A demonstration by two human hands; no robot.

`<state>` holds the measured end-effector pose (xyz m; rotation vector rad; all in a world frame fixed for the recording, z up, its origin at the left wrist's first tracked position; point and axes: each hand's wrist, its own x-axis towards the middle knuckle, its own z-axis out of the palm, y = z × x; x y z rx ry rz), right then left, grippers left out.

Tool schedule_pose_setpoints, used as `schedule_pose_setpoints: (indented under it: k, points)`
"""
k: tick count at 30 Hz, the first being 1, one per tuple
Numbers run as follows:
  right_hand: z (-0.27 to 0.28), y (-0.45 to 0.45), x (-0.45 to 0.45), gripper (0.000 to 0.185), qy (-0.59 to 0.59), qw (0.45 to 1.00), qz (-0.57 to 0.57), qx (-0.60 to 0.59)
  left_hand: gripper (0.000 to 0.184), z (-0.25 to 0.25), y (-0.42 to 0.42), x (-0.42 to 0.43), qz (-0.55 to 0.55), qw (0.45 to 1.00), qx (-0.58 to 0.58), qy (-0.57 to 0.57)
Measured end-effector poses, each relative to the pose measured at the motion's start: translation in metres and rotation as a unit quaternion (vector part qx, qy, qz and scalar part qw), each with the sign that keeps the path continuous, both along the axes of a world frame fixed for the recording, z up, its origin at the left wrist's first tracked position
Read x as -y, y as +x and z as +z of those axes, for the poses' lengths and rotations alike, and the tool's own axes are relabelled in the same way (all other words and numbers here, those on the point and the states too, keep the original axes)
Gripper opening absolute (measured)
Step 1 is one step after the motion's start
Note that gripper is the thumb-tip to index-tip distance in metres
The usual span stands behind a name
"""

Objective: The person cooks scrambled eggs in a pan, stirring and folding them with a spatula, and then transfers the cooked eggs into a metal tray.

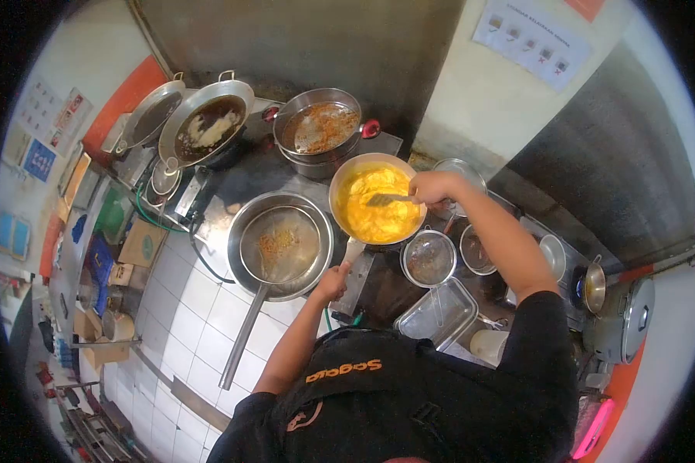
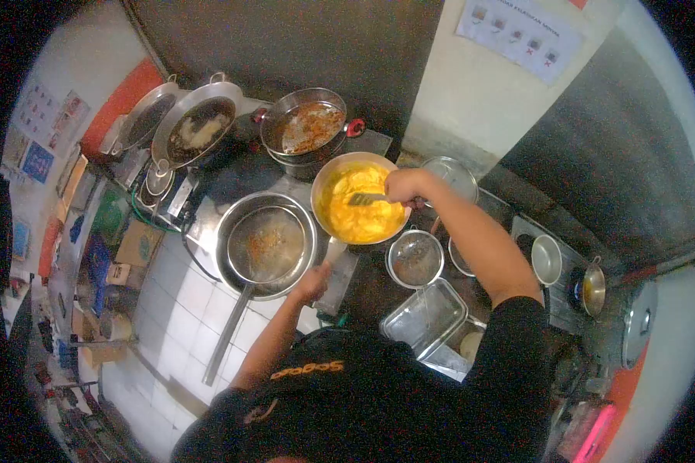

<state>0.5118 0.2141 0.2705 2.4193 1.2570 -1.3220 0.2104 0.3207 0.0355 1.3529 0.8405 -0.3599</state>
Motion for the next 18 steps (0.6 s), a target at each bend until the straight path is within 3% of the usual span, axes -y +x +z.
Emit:
schedule_pose_setpoints:
  k: [4, 10, 14, 18]
  points:
    - [0.008, -0.022, 0.015, 0.019, -0.099, 0.989, 0.112, -0.015, 0.056, -0.006, 0.001, -0.001, -0.014, 0.999, 0.035, 0.011]
    - [-0.101, -0.054, 0.061, 0.031, 0.047, 0.987, 0.116, 0.097, 0.056, 0.003, 0.002, 0.001, -0.018, 0.999, 0.031, 0.01]
    - [-0.132, -0.102, 0.07, 0.043, 0.097, 0.976, -0.128, 0.149, 0.054, 0.009, 0.0, 0.001, -0.012, 0.999, 0.031, -0.01]
    - [-0.14, -0.104, 0.059, 0.04, 0.173, 0.947, -0.219, 0.156, 0.053, 0.002, 0.0, 0.001, 0.001, 0.999, 0.02, -0.035]
